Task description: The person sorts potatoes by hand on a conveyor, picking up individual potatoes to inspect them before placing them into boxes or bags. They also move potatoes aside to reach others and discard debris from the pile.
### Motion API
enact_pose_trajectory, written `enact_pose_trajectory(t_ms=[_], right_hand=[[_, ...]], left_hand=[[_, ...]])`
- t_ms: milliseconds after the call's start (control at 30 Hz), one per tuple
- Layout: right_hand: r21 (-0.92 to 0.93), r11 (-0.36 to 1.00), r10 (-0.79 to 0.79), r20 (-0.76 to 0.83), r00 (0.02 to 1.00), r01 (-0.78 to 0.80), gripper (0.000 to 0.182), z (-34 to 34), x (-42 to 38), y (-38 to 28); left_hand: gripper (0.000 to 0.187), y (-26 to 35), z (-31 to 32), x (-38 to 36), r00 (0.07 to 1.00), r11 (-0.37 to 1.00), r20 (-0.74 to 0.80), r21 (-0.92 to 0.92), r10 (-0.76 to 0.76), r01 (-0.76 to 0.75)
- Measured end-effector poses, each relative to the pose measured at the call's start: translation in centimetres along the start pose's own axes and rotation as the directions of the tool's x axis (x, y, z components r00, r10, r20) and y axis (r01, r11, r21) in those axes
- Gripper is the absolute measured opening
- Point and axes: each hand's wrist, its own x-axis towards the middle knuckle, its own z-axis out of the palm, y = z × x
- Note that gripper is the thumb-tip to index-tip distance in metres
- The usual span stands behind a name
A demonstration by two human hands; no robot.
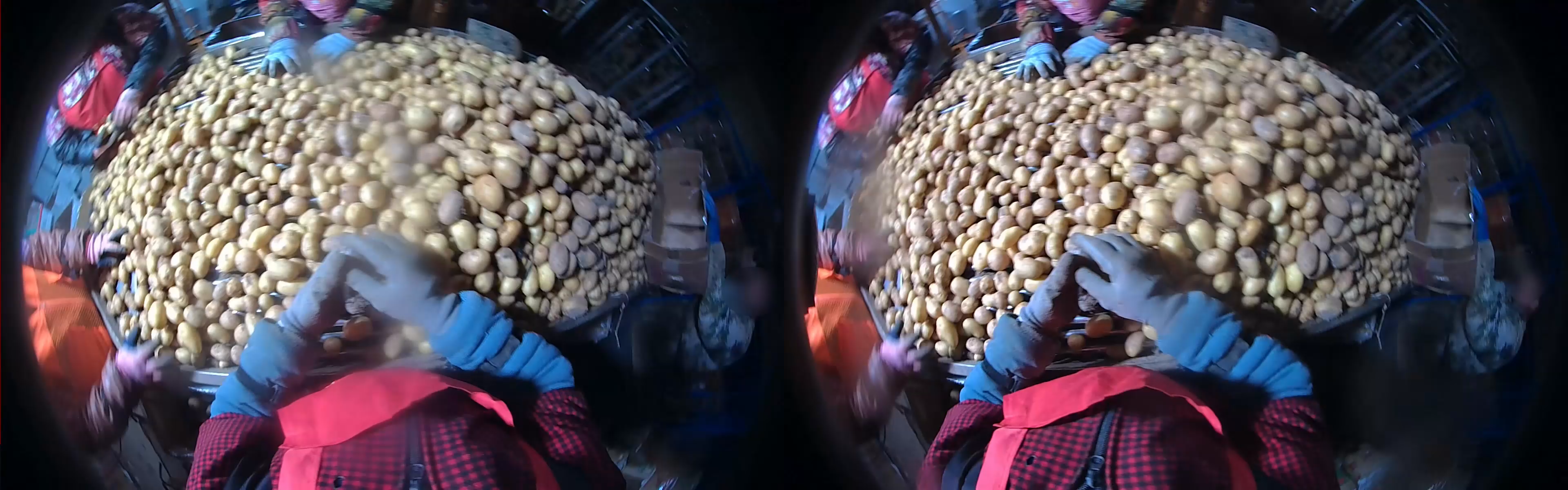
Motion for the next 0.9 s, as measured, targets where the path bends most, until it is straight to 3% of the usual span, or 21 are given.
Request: enact_pose_trajectory(t_ms=[33, 67, 167, 200, 233, 300, 333, 433, 467, 533, 567, 600, 633, 667, 800, 900], right_hand=[[0.052, 0.999, -0.008, -0.008, 1.000, 0.009, 0.048, 0.6, 0.0, 0.5], [0.068, 0.998, -0.007, -0.004, 1.000, 0.007, 0.048, 1.0, 0.1, 0.8], [0.077, 0.996, -0.050, 0.041, 0.998, 0.047, 0.050, 2.0, 0.7, 1.5], [0.076, 0.995, -0.073, 0.063, 0.995, 0.069, 0.051, 2.2, 1.0, 1.6], [0.073, 0.993, -0.100, 0.085, 0.991, 0.094, 0.051, 2.4, 1.3, 1.6], [0.075, 0.987, -0.153, 0.136, 0.979, 0.144, 0.051, 2.6, 2.1, 1.2], [0.102, 0.990, -0.128, 0.297, 0.946, 0.102, 0.052, 1.6, 3.1, 0.8], [0.333, 0.902, 0.065, 0.522, 0.850, -0.274, 0.051, -0.9, 6.9, 1.1], [0.310, 0.888, 0.154, 0.493, 0.856, -0.339, 0.052, -1.8, 8.9, 2.2], [0.172, 0.955, 0.175, 0.331, 0.927, -0.241, 0.052, -3.1, 13.8, 5.8], [0.030, 0.996, 0.071, 0.207, 0.976, -0.079, 0.052, -3.4, 16.4, 8.1], [-0.267, 0.962, 0.118, 0.234, 0.965, -0.053, 0.051, -4.1, 19.2, 9.4], [-0.539, 0.842, 0.163, 0.246, 0.955, -0.005, 0.050, -4.7, 21.8, 10.5], [-0.638, 0.768, 0.189, 0.294, 0.937, 0.045, 0.049, -4.9, 24.0, 11.7], [-0.829, 0.545, 0.495, 0.438, 0.750, 0.125, 0.050, -1.6, 28.5, 15.7], [-0.817, 0.575, 0.511, 0.402, 0.760, 0.046, 0.050, 0.2, 29.7, 17.0]], left_hand=[[0.054, -1.1, -1.2, 0.5, 0.994, 0.995, 0.047, 0.023, 0.097, -0.098], [0.053, -2.0, -2.3, 0.6, 0.984, 0.964, 0.061, 0.196, 0.170, -0.178], [0.056, -3.5, -4.2, 0.8, 0.965, 0.888, 0.056, 0.380, 0.257, -0.259], [0.057, -3.4, -3.8, 0.4, 0.988, 0.986, 0.018, 0.059, 0.155, -0.155], [0.058, -3.1, -3.5, 0.0, 0.999, 0.962, 0.019, -0.272, 0.046, -0.039], [0.069, -2.6, -3.5, -0.8, 0.999, 0.975, 0.019, -0.220, 0.041, -0.036], [0.070, -2.7, -4.0, -1.2, 0.997, 0.978, 0.037, -0.196, 0.072, -0.064], [0.069, -2.5, -4.5, -1.6, 0.993, 0.968, 0.055, -0.232, 0.105, -0.090], [0.069, -2.6, -4.6, -1.8, 0.991, 0.963, 0.054, -0.248, 0.124, -0.107], [0.069, -2.1, -3.6, -2.3, 0.994, 0.943, -0.011, -0.314, 0.112, -0.110], [0.069, -1.5, -3.2, -2.9, 0.995, 0.938, -0.022, -0.332, 0.095, -0.097], [0.070, -0.9, -2.8, -3.3, 0.996, 0.933, -0.032, -0.350, 0.079, -0.085], [0.071, -0.6, -2.8, -3.4, 0.997, 0.927, -0.043, -0.367, 0.066, -0.077], [0.071, -0.7, -2.9, -3.3, 0.994, 0.915, -0.005, -0.391, 0.107, -0.100], [0.069, 0.6, -2.8, -3.7, 0.998, 0.889, -0.028, -0.454, 0.057, -0.063], [0.063, 0.7, -3.2, -3.4, 0.988, 0.863, 0.058, -0.496, 0.142, -0.095]])
